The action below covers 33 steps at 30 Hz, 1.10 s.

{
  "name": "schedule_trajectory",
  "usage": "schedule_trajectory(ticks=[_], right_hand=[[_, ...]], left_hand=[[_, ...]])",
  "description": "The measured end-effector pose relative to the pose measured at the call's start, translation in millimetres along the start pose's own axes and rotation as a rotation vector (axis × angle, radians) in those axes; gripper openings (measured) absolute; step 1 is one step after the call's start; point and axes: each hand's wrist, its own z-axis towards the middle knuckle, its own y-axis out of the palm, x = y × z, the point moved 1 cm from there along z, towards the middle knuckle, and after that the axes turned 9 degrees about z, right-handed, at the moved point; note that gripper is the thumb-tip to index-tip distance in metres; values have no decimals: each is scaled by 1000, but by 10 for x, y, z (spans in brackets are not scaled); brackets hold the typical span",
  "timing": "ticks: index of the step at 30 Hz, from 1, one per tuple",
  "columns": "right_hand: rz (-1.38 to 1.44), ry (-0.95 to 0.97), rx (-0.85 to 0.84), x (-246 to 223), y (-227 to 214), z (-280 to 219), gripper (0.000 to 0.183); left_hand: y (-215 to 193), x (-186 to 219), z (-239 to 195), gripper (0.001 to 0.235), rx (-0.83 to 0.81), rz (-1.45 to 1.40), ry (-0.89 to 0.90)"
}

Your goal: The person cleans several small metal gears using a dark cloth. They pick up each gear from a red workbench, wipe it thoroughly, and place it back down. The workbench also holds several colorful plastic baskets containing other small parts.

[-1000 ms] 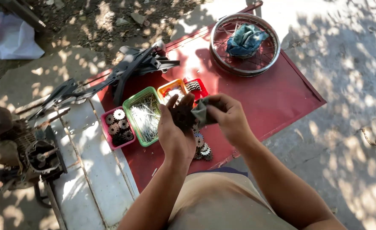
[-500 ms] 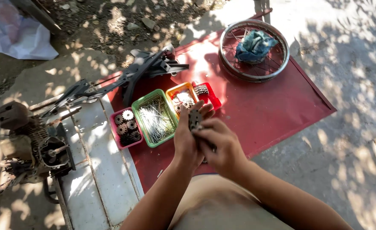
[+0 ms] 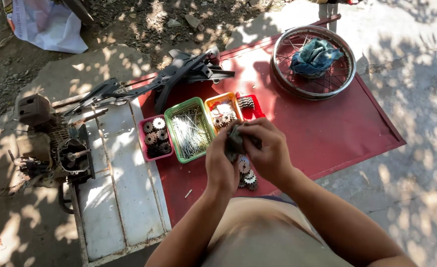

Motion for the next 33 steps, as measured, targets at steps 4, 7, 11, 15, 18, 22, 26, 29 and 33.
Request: schedule_trajectory(ticks=[4,7,11,15,18,22,26,29,33], right_hand=[[40,-42,22,-275,37,-157,20],[138,2,-147,-316,12,-258,25],[167,31,-213,-215,-188,-172,26],[164,-114,-149,-436,-312,-163,21],[33,-307,-325,-608,-389,-126,30],[12,-317,-196,-534,-229,-132,22],[127,-69,-291,-556,-290,-93,20],[175,50,-381,-479,-339,-39,19],[71,-7,-505,-412,-354,-87,28]], left_hand=[[149,136,-183,49,99,87,133],[-11,59,-147,68,124,79,161],[-154,-73,-68,67,156,115,143],[-177,-54,-119,58,86,368,285],[4,280,-275,54,-72,682,537],[115,274,-346,61,-5,729,641],[84,233,-391,62,9,900,723],[167,357,-481,59,-25,929,704],[69,109,-478,59,-8,689,488]])
